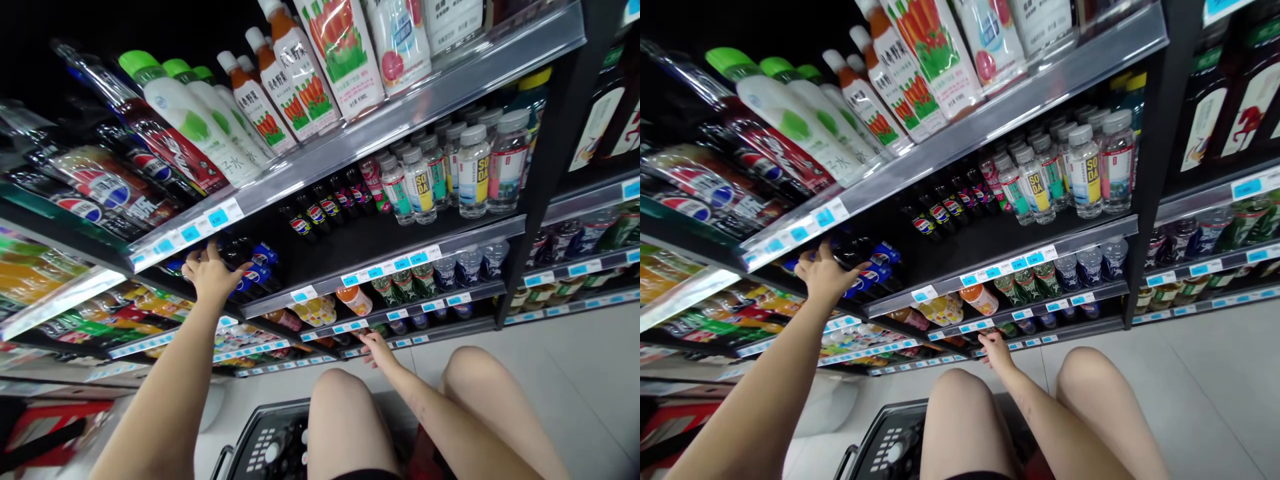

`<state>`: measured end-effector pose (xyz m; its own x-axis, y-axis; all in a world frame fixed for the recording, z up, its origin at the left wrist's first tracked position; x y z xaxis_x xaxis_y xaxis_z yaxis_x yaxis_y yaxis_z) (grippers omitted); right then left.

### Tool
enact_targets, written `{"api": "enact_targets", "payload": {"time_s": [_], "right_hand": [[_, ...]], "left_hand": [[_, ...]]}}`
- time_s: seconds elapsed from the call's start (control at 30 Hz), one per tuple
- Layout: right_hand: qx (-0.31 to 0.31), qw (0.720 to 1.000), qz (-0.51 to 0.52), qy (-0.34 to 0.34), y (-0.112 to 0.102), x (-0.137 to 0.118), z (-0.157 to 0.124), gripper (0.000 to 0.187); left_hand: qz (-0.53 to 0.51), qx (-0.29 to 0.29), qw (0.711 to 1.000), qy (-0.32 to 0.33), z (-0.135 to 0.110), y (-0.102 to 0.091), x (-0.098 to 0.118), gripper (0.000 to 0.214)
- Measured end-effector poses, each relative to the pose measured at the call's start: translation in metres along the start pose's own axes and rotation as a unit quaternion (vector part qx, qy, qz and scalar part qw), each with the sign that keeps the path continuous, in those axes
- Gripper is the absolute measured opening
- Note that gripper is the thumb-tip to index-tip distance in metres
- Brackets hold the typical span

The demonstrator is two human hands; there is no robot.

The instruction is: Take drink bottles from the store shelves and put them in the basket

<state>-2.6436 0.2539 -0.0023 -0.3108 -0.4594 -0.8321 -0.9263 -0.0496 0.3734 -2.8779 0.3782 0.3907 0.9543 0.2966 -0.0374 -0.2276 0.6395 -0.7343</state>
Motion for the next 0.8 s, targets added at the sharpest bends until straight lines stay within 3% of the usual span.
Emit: {"api": "enact_targets", "payload": {"time_s": [0.27,0.43,0.57,0.63,0.73,0.8], "right_hand": [[0.000,1.000,-0.013,0.010,0.003,0.004,0.002,0.030],[-0.008,0.999,-0.023,0.022,0.012,0.007,0.003,0.029],[-0.020,0.999,-0.029,0.029,0.019,0.009,0.008,0.029],[-0.029,0.999,-0.032,0.032,0.022,0.009,0.011,0.029],[-0.039,0.998,-0.036,0.037,0.026,0.009,0.013,0.029],[-0.044,0.997,-0.040,0.040,0.027,0.008,0.014,0.028]], "left_hand": [[0.025,-0.006,1.000,0.000,0.005,0.007,-0.005,0.109],[0.017,0.006,1.000,0.004,-0.014,0.011,0.006,0.102],[-0.021,0.052,0.998,-0.002,-0.039,0.012,0.035,0.095],[-0.045,0.045,0.997,0.030,-0.047,0.018,0.058,0.093],[-0.089,0.015,0.994,0.065,-0.043,0.034,0.094,0.093],[-0.123,0.003,0.992,0.033,-0.028,0.046,0.113,0.094]]}}
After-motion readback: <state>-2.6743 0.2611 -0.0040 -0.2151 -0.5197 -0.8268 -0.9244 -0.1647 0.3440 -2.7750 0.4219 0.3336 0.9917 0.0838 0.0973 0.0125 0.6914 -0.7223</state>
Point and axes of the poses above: each hand's wrist, its own z-axis towards the middle knuckle, its own y-axis out of the palm, x = y × z, the point moved 4 cm from there along z, towards the middle knuckle, and after that the axes turned 10 degrees about -y, right-handed, at the moved point
